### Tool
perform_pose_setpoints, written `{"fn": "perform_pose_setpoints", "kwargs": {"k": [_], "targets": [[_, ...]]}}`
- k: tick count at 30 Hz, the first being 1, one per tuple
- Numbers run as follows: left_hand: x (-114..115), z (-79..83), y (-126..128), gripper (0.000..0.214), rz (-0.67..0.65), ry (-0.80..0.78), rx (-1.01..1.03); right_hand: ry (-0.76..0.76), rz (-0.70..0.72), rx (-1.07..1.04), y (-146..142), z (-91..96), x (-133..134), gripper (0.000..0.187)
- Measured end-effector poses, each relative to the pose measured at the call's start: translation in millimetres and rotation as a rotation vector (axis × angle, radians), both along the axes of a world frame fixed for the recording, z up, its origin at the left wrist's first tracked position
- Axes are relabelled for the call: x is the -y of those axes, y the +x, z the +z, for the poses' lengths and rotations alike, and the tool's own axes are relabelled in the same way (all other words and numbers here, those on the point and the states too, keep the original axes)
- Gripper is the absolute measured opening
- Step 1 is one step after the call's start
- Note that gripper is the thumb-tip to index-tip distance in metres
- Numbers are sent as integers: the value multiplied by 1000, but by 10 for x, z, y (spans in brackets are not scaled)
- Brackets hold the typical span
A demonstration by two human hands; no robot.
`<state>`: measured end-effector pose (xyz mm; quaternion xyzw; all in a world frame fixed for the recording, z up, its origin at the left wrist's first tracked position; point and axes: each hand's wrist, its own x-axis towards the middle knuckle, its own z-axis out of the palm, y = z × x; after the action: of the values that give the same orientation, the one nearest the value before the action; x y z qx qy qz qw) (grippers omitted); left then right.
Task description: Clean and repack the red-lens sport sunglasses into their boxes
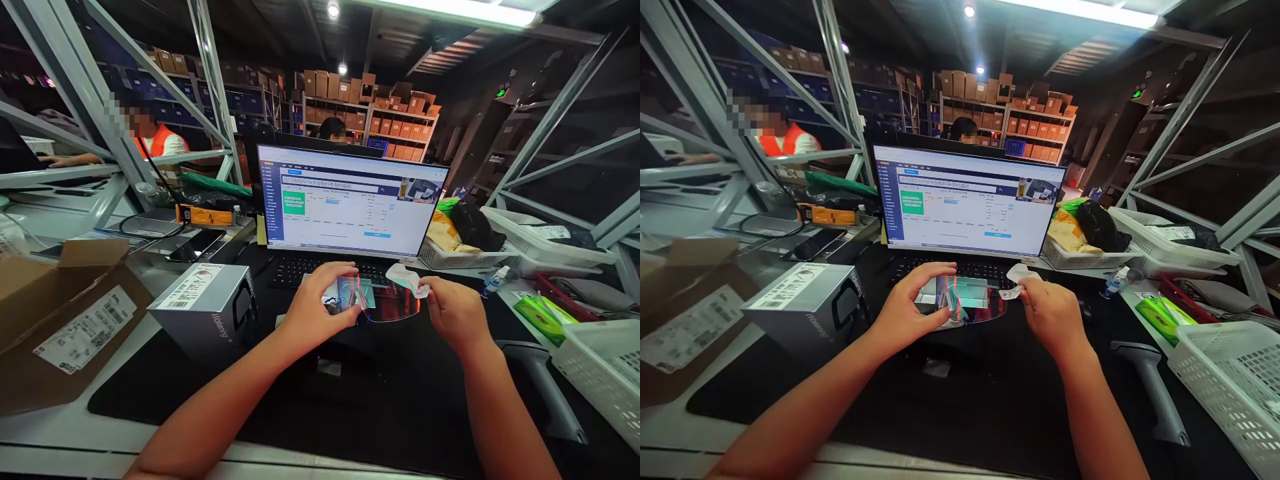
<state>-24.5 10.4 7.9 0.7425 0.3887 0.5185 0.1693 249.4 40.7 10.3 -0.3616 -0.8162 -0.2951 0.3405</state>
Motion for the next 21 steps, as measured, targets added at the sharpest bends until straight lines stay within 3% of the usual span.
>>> {"fn": "perform_pose_setpoints", "kwargs": {"k": [9, 17, 21], "targets": [[18, -8, 1, 43, 43, 87, 0, -70, 17, -21, -17, -7, -26, 29], [24, -73, 91, 31, 59, 178, -28, -527, -107, -15, -2, 65, 70, 21], [31, -101, 158, 28, 56, 182, -33, -600, -136, -38, 32, 106, 96, 24]]}}
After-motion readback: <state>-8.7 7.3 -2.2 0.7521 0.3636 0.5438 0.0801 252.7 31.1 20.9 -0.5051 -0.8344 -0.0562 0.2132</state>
